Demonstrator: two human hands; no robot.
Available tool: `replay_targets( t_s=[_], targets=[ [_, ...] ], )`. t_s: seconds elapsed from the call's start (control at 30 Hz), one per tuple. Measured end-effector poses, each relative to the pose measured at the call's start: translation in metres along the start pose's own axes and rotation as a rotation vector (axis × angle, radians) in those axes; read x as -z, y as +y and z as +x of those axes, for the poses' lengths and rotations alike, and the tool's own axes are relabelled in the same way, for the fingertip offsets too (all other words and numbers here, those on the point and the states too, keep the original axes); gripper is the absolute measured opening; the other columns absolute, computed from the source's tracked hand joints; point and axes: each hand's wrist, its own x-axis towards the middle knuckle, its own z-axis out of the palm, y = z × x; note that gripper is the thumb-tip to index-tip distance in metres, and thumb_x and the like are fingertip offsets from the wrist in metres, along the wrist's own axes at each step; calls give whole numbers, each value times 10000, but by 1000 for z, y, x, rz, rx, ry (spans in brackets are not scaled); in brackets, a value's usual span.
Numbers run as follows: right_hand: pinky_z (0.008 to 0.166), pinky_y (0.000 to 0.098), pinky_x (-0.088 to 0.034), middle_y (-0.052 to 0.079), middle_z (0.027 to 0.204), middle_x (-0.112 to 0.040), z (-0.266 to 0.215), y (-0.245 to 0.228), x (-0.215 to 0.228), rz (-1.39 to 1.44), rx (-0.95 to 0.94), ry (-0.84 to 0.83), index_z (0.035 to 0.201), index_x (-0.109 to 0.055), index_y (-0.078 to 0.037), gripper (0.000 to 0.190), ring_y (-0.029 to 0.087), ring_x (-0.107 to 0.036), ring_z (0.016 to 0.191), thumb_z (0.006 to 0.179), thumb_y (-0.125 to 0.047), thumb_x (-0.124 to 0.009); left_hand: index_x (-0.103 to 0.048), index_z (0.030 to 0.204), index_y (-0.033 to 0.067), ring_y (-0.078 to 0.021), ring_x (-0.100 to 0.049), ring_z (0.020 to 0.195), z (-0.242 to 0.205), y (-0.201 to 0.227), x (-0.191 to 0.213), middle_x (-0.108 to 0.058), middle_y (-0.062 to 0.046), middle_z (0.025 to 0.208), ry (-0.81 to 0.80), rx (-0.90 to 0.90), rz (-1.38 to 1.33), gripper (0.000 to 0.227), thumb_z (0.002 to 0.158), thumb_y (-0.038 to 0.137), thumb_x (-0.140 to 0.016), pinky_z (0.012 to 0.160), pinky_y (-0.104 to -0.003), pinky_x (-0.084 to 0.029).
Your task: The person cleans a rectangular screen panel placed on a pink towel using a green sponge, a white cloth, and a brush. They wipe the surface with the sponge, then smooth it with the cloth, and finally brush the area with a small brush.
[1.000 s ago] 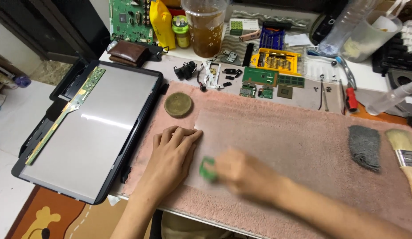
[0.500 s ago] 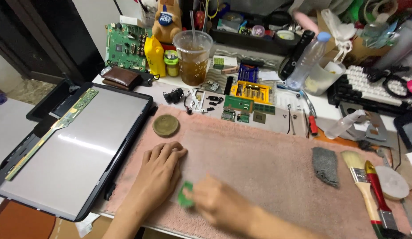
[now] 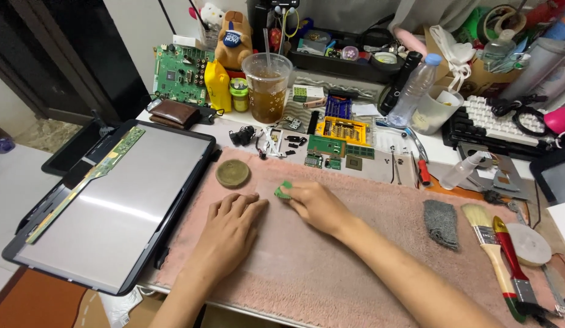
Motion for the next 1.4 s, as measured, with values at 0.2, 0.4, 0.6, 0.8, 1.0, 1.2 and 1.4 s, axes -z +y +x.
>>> replay_targets(
  t_s=[0.2,0.4,0.6,0.8,1.0,1.2,1.4],
  targets=[
    [796,463,-588,116,926,-780,-56,-84,-12,73,147,-76,1296,-781,-44,208,312,-736,812,1148,-100,-645,-676,1515,159,-411,-540,1405,6,5,0,-656,-145,1556,-19,49,-15,452,1108,304,-541,1093,-581,-425],
    [754,442,-530,99,847,-699,-80,-99,-9,85,232,-149,1364,-784,26,288,275,-614,760,1096,-79,-782,-725,1323,144,-414,-563,1259,14,27,-10,-674,-120,1386,106,173,-9,366,1021,265,-558,1053,-600,-435],
    [880,412,-673,80,878,-825,-16,-46,30,-46,-187,-84,1060,-875,-126,143,286,-815,896,1074,-154,-736,-651,1434,214,-348,-517,1475,11,32,1,-606,-63,1444,8,198,15,421,1036,252,-516,1179,-494,-413],
    [886,461,-675,167,949,-855,-12,-41,30,-26,-255,-28,1228,-886,-84,223,353,-831,930,1073,-73,-726,-663,1532,164,-361,-446,1666,13,37,13,-636,-142,1649,-28,170,-42,542,998,185,-574,1258,-532,-368],
    [915,400,-702,122,992,-873,-86,-112,2,54,-132,-191,1193,-892,-93,218,278,-816,951,1096,-173,-715,-687,1484,167,-360,-479,1634,13,35,5,-670,-132,1590,4,165,-21,500,1005,189,-546,1254,-549,-390],
    [796,296,-632,5,858,-798,-100,-107,-5,-44,-115,-206,1152,-873,-136,174,166,-704,816,1100,-242,-745,-726,1439,138,-373,-535,1598,13,37,2,-706,-151,1545,81,144,-17,408,1115,265,-512,1257,-547,-400],
    [887,387,-667,78,881,-836,-31,-8,25,-106,-253,-33,1149,-893,-134,153,262,-814,887,1078,-115,-760,-740,1420,131,-355,-510,1630,13,34,-4,-698,-154,1571,95,114,24,386,1130,286,-537,1280,-539,-383]
  ],
)
